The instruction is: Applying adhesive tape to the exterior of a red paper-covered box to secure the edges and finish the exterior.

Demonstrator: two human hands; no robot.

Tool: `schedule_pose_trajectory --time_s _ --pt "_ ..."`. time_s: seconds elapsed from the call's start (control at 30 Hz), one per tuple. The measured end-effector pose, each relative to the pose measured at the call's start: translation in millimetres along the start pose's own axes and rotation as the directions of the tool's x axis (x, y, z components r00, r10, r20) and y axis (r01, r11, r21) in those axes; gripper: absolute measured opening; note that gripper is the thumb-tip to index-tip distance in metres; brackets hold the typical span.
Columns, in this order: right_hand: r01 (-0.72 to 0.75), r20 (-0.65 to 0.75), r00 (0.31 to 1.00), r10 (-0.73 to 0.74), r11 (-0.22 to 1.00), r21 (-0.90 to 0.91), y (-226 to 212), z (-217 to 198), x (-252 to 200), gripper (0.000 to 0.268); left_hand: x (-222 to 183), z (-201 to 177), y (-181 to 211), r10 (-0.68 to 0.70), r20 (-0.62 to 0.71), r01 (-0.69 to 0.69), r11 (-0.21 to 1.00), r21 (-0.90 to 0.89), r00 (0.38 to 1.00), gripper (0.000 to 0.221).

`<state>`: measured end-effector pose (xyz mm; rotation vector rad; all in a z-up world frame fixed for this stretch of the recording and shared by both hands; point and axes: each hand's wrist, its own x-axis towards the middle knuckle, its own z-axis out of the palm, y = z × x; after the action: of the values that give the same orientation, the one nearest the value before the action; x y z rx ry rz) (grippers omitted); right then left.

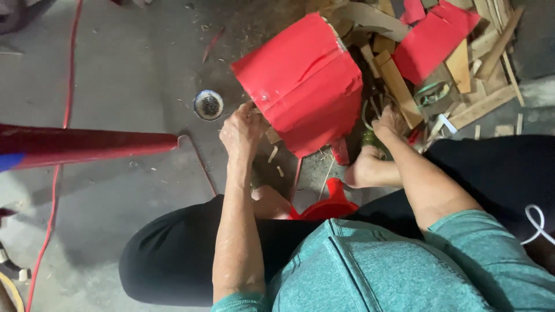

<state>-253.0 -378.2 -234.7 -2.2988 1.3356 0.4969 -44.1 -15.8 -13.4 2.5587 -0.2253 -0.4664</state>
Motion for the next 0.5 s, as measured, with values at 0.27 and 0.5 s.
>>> schedule_pose_trajectory --time_s 0.27,0.5 --pt "-0.163 0.104 0.986 0.134 0.913 0.373 -0.9 -2.2 11.2 0.036 3.4 10.6 -29.2 -0.09 -0.036 0.088 0.995 -0.041 0.995 0.032" --pt "0.4 -0.235 0.907 -0.351 0.536 0.744 -62.3 -110.1 -222.0 0.022 4.5 20.0 -50.0 -0.08 -0.075 0.073 0.993 -0.094 0.994 0.04"
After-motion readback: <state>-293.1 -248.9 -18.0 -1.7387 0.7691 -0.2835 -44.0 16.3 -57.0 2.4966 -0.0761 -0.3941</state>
